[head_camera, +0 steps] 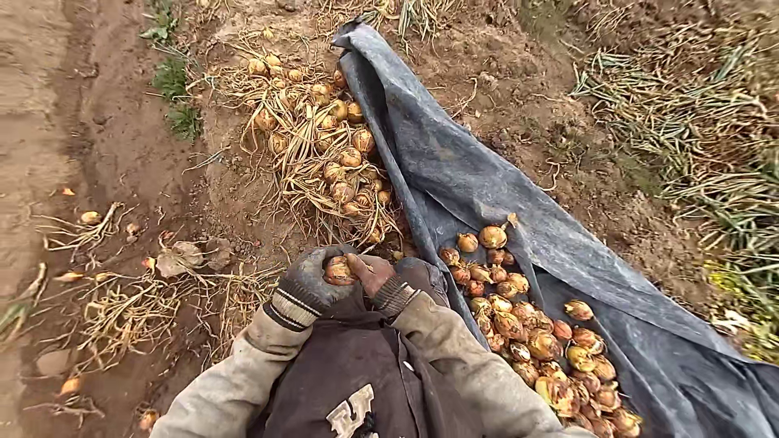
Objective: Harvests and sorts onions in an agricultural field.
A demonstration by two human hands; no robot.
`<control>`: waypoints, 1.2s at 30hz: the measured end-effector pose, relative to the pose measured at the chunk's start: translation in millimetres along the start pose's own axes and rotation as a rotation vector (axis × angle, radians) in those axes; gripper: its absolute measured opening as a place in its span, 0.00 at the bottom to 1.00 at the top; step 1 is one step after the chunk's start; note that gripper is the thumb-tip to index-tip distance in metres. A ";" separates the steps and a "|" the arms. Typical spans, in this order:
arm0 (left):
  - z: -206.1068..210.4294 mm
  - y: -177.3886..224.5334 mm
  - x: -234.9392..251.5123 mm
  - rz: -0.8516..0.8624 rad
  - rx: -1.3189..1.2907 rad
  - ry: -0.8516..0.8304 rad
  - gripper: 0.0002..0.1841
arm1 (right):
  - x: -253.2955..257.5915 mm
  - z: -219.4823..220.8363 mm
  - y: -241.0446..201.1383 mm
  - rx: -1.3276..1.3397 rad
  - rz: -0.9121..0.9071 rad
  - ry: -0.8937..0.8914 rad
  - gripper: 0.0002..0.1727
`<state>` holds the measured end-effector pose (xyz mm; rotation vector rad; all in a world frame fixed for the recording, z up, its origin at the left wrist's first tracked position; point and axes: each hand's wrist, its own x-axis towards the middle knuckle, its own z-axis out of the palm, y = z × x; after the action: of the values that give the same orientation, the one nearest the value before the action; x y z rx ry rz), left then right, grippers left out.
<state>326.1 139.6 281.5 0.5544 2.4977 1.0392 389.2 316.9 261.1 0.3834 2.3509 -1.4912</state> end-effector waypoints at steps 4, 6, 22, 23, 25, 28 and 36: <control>6.1 -22.3 20.9 -0.148 0.177 0.022 0.40 | -20.4 8.7 11.4 0.051 0.060 0.084 0.41; 4.1 -37.1 29.9 -0.320 0.058 0.051 0.39 | -25.1 11.9 19.5 0.087 0.057 0.132 0.41; 54.4 1.5 -13.0 -0.324 -1.062 -0.045 0.34 | -12.3 29.7 52.0 0.502 0.002 0.195 0.40; 56.7 3.1 -11.8 -0.281 -1.032 -0.046 0.36 | -14.6 26.3 51.3 0.530 0.048 0.187 0.41; 60.5 5.9 -4.4 -0.267 -0.949 -0.002 0.39 | -18.9 19.4 51.4 0.619 0.156 0.174 0.40; 67.4 7.3 22.2 -0.369 -0.772 0.102 0.37 | -21.5 17.1 63.5 0.911 0.202 0.197 0.35; 105.9 38.9 136.6 -0.161 -0.278 -0.176 0.18 | -38.9 -7.3 116.4 1.402 0.728 0.460 0.35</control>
<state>269.1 293.3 214.6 0.3390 2.1593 1.1928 469.6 370.0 184.7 1.7571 0.6924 -2.4380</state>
